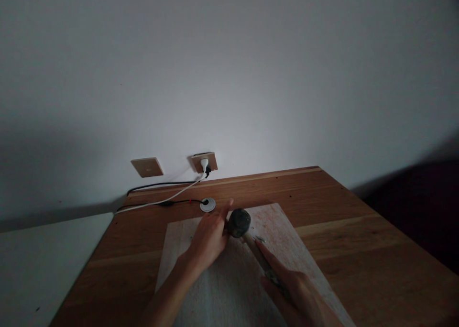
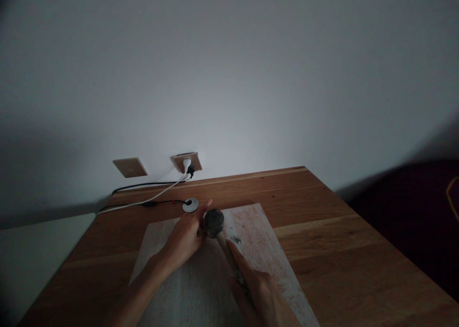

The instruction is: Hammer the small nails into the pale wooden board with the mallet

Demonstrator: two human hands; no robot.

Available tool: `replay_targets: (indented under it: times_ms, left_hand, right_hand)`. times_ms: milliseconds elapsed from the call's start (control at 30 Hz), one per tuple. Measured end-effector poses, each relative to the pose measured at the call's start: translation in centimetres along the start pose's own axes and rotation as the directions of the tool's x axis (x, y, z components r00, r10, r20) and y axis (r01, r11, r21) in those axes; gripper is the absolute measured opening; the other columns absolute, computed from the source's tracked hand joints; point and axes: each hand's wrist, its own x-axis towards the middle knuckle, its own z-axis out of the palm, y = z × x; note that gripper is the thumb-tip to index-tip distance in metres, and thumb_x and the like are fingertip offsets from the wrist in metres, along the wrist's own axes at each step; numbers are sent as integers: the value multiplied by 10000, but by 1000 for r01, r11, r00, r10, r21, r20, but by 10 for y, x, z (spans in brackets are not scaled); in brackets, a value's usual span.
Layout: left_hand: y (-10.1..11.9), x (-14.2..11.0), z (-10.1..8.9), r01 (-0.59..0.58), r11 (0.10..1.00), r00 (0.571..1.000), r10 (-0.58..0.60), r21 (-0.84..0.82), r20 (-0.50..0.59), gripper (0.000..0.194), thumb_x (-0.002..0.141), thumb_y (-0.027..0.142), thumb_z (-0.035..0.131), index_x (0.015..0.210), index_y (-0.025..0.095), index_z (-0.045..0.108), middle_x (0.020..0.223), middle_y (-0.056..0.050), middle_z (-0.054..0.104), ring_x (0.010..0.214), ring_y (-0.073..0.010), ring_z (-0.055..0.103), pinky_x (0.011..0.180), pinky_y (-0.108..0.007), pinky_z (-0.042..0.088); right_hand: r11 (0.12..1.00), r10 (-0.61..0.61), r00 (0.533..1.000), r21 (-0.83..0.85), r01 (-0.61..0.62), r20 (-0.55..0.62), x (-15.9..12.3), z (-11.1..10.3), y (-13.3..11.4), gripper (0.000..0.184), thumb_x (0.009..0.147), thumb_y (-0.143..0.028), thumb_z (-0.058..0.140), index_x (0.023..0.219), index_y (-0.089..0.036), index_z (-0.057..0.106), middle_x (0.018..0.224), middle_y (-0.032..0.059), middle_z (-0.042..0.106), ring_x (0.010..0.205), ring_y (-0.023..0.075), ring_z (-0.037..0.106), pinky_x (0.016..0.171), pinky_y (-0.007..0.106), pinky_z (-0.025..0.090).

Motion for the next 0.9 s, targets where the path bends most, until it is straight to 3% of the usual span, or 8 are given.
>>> replay_targets:
  times_ms: [267,600,900]
  left_hand:
    - [3,3,-2,91,994,996,-90,-55,14,909,771,-19,707,1593,226,407,931,-16,769,917,-229,726,887,-331,522]
    - [4,2,-3,153,979,988,-153,-138,10,914,765,-28,701,1587,262,427,851,27,758,839,-190,728,853,-290,527]
    - [-1,4,3,108,981,992,-116,-159,-39,916,727,-39,687,1568,233,446,959,-15,761,879,-206,719,833,-304,530]
  right_hand:
    - [1000,12,997,-4,-12,-70,-3,4,1,629,1042,-394,416,1641,-200,407,880,83,844,797,267,814,729,332,586]
    - [999,39,998,28,-38,-51,-3,3,-2,647,1030,-432,415,1643,-225,401,923,87,852,838,287,813,765,358,579]
    - [1000,10,994,-4,-10,-106,-1,13,5,629,1010,-385,406,1618,-230,453,797,60,825,729,269,796,690,333,570]
